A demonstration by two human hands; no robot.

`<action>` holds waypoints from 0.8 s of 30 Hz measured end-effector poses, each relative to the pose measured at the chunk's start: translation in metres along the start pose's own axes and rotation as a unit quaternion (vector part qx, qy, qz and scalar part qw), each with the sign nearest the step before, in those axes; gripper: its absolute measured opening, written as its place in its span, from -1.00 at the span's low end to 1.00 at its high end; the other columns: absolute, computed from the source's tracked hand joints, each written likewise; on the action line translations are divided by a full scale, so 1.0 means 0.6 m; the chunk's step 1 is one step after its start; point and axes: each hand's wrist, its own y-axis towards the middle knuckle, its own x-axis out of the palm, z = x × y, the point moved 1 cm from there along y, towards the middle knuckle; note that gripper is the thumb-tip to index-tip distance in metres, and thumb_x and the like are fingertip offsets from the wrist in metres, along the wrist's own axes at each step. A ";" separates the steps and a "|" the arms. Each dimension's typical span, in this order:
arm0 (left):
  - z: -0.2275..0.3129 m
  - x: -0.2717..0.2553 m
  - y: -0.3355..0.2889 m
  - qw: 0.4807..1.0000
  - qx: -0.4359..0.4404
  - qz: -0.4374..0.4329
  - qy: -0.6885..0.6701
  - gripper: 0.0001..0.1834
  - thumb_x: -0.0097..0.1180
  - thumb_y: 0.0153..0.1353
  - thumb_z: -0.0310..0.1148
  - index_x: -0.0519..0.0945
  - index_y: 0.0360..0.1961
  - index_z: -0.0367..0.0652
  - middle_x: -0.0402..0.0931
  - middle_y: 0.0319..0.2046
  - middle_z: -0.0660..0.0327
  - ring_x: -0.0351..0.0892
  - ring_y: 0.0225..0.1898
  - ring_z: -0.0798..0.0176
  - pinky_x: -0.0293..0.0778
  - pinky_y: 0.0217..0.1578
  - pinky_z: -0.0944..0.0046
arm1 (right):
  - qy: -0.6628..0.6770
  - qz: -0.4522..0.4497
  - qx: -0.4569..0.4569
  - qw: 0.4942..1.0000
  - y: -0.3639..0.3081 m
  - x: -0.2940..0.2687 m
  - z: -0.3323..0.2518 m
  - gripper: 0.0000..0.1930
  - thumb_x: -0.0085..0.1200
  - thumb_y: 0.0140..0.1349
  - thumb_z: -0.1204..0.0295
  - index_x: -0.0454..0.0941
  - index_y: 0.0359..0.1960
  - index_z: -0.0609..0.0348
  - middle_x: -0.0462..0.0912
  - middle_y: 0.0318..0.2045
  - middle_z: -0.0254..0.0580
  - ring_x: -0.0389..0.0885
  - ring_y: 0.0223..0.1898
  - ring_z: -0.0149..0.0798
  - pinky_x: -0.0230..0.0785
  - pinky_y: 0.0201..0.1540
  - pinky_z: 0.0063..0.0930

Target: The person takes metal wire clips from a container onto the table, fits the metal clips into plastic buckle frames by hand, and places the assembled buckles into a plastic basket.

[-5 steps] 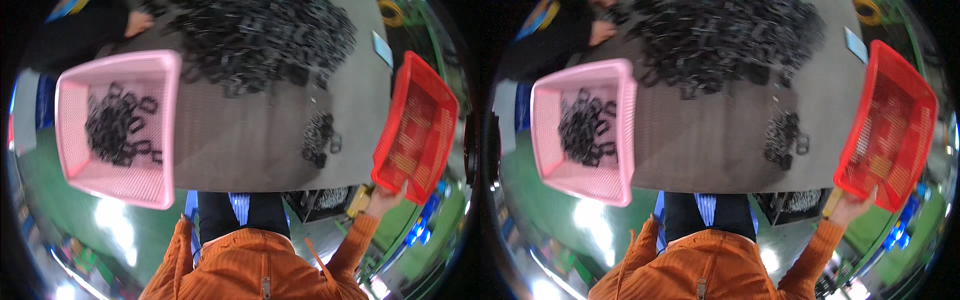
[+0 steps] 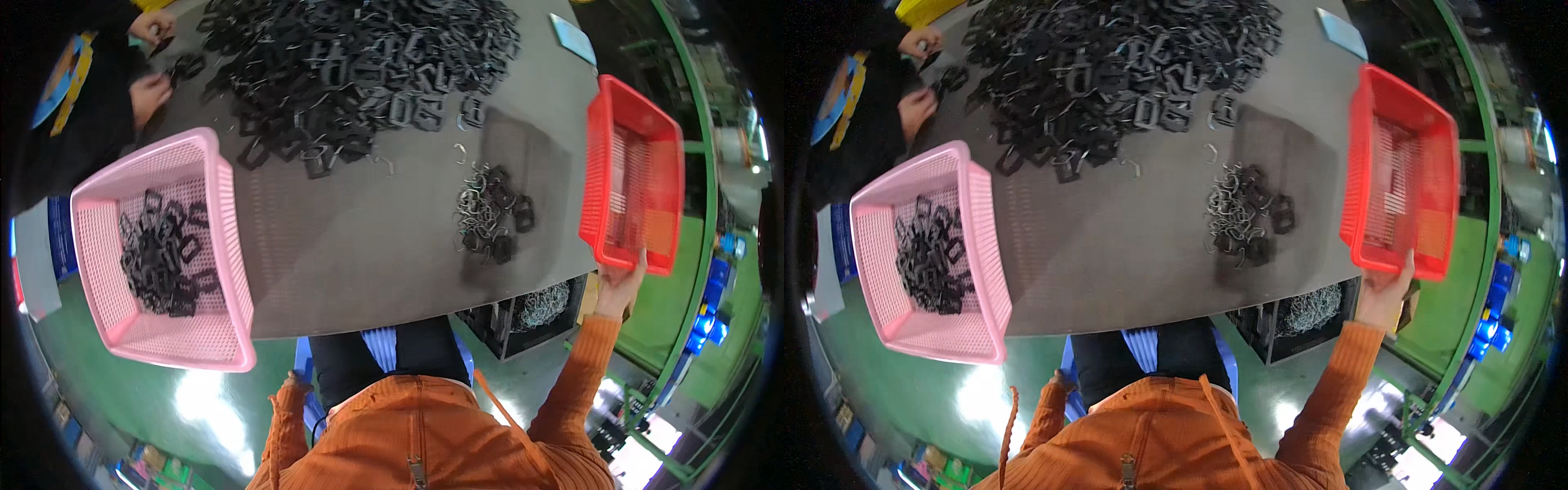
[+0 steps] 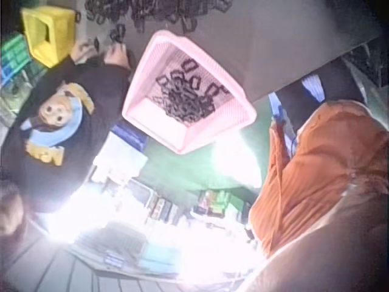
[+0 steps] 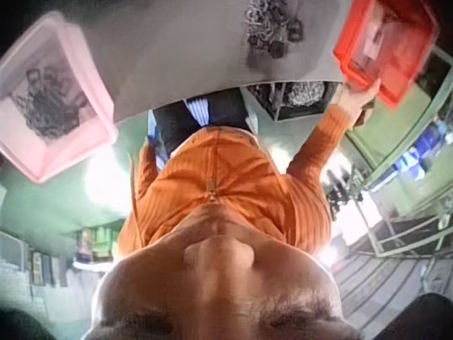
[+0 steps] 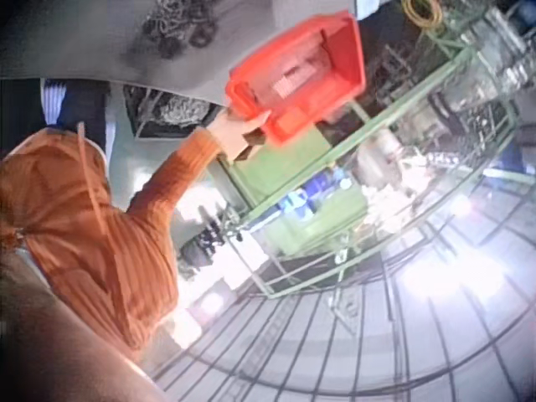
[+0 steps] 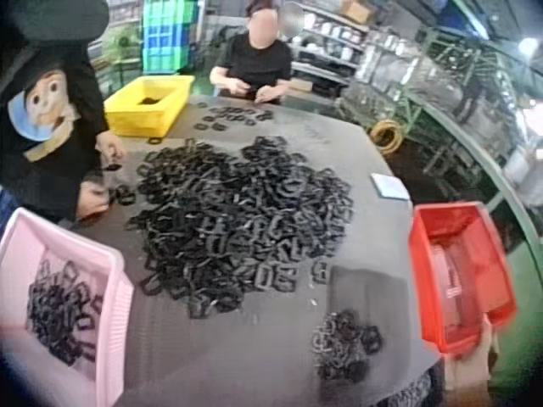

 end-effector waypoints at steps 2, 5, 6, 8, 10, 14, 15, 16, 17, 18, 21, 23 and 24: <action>-0.033 -0.022 0.028 0.999 0.020 0.021 -0.015 0.12 0.43 -0.17 -0.14 -0.05 0.34 -0.05 0.29 0.19 -0.08 0.36 0.16 -0.13 0.36 0.13 0.04 | -0.027 0.004 0.094 0.995 0.041 -0.043 0.050 -0.36 0.09 0.17 0.10 0.22 0.22 0.12 0.37 0.17 -0.09 0.37 0.15 0.04 0.38 0.05 0.15; -0.050 -0.062 0.074 0.985 0.089 0.133 0.068 -0.18 0.24 -0.04 -0.01 0.21 0.17 -0.17 0.48 0.03 -0.04 0.50 0.02 -0.11 0.42 0.05 0.02 | -0.008 -0.023 0.155 0.988 0.110 -0.112 0.131 -0.24 0.15 0.10 -0.01 0.17 0.26 0.06 0.36 0.16 -0.02 0.39 0.13 0.06 0.39 0.02 0.17; -0.046 -0.076 0.064 0.970 0.153 0.104 0.157 -0.25 0.11 0.03 0.07 0.30 0.15 -0.20 0.48 0.03 -0.03 0.49 0.03 -0.11 0.38 0.08 0.01 | 0.014 -0.019 0.149 0.988 0.122 -0.126 0.156 -0.24 0.15 0.10 -0.01 0.17 0.26 0.06 0.36 0.16 -0.02 0.39 0.13 0.06 0.39 0.02 0.17; 0.018 -0.143 0.008 0.935 0.170 0.100 0.294 -0.32 -0.12 0.15 0.17 0.48 0.05 -0.20 0.49 0.03 -0.01 0.46 0.07 -0.10 0.30 0.12 0.00 | 0.011 -0.074 0.140 0.987 0.123 -0.131 0.192 -0.13 0.17 0.05 -0.11 0.13 0.27 0.14 0.33 0.16 0.02 0.37 0.13 0.04 0.34 0.10 0.08; 0.038 -0.135 -0.079 0.893 0.165 0.235 0.347 -0.40 -0.22 0.22 0.15 0.65 -0.18 -0.12 0.59 -0.15 0.02 0.54 -0.03 -0.07 0.40 0.00 0.03 | 0.053 -0.024 0.127 0.990 0.105 -0.151 0.206 -0.11 0.13 0.06 -0.16 0.11 0.27 0.17 0.30 0.17 0.09 0.33 0.17 0.01 0.29 0.14 0.04; 0.114 -0.134 -0.339 0.825 0.507 0.212 0.134 -0.63 -0.06 0.27 -0.13 0.62 -0.45 -0.18 0.59 -0.56 0.10 0.62 -0.53 0.17 0.49 -0.48 0.21 | -0.111 0.107 -0.049 0.987 -0.009 -0.199 0.299 -0.43 0.12 0.18 0.04 0.33 0.08 0.19 0.50 -0.19 -0.20 0.49 -0.17 -0.30 0.40 -0.08 -0.33; 0.141 -0.129 -0.397 0.786 0.561 0.243 0.091 -0.69 -0.04 0.26 -0.25 0.62 -0.47 -0.22 0.58 -0.58 0.14 0.59 -0.54 0.26 0.48 -0.47 0.27 | -0.166 0.040 -0.135 0.976 -0.065 -0.150 0.309 -0.70 0.15 0.19 0.28 0.48 -0.13 0.18 0.54 -0.31 -0.33 0.51 -0.27 -0.39 0.40 -0.15 -0.48; 0.194 -0.134 -0.432 0.732 0.623 0.270 0.055 -0.75 -0.02 0.25 -0.38 0.61 -0.49 -0.26 0.57 -0.61 0.18 0.56 -0.56 0.35 0.46 -0.46 0.34 | -0.240 -0.060 -0.191 0.950 -0.076 -0.113 0.320 -0.86 0.15 0.17 0.45 0.55 -0.26 0.21 0.57 -0.32 -0.30 0.53 -0.26 -0.40 0.39 -0.15 -0.55; 0.253 -0.139 -0.458 0.682 0.673 0.285 0.006 -0.81 0.02 0.22 -0.44 0.60 -0.46 -0.31 0.53 -0.63 0.23 0.50 -0.56 0.43 0.43 -0.48 0.38 | -0.237 -0.165 -0.190 0.938 -0.077 -0.068 0.321 -0.88 0.13 0.16 0.50 0.57 -0.30 0.27 0.60 -0.32 -0.28 0.54 -0.23 -0.43 0.39 -0.15 -0.55; 0.293 -0.144 -0.476 0.628 0.697 0.344 0.038 -0.81 0.05 0.22 -0.39 0.62 -0.40 -0.30 0.54 -0.63 0.20 0.49 -0.56 0.44 0.43 -0.48 0.37 | -0.261 -0.237 -0.265 0.897 -0.097 -0.009 0.297 -0.86 0.14 0.13 0.51 0.57 -0.28 0.30 0.62 -0.32 -0.21 0.57 -0.24 -0.38 0.40 -0.14 -0.53; 0.476 -0.170 -0.511 0.447 0.747 0.486 0.077 -0.78 0.10 0.18 -0.35 0.62 -0.23 -0.26 0.62 -0.29 0.05 0.62 -0.28 0.09 0.49 -0.26 0.23 | -0.347 -0.301 -0.306 0.834 -0.038 0.067 0.299 -0.82 0.10 0.06 0.53 0.59 -0.26 0.21 0.59 -0.34 -0.08 0.61 -0.27 -0.15 0.42 -0.14 -0.40; 0.587 -0.217 -0.505 0.430 0.746 0.509 0.009 -0.73 0.10 0.15 -0.32 0.60 -0.16 -0.20 0.60 -0.22 0.04 0.60 -0.22 0.03 0.48 -0.20 0.16 | -0.368 -0.298 -0.317 0.822 -0.021 0.101 0.297 -0.80 0.07 0.03 0.56 0.60 -0.26 0.17 0.58 -0.32 -0.10 0.60 -0.25 -0.10 0.43 -0.15 -0.33; 0.632 -0.231 -0.505 0.448 0.733 0.511 -0.028 -0.71 0.10 0.13 -0.29 0.59 -0.13 -0.16 0.58 -0.18 0.03 0.58 -0.19 -0.01 0.47 -0.15 0.11 | -0.426 -0.312 -0.348 0.775 -0.017 0.109 0.289 -0.79 0.06 0.03 0.56 0.60 -0.27 0.14 0.57 -0.30 -0.12 0.58 -0.23 -0.08 0.43 -0.16 -0.31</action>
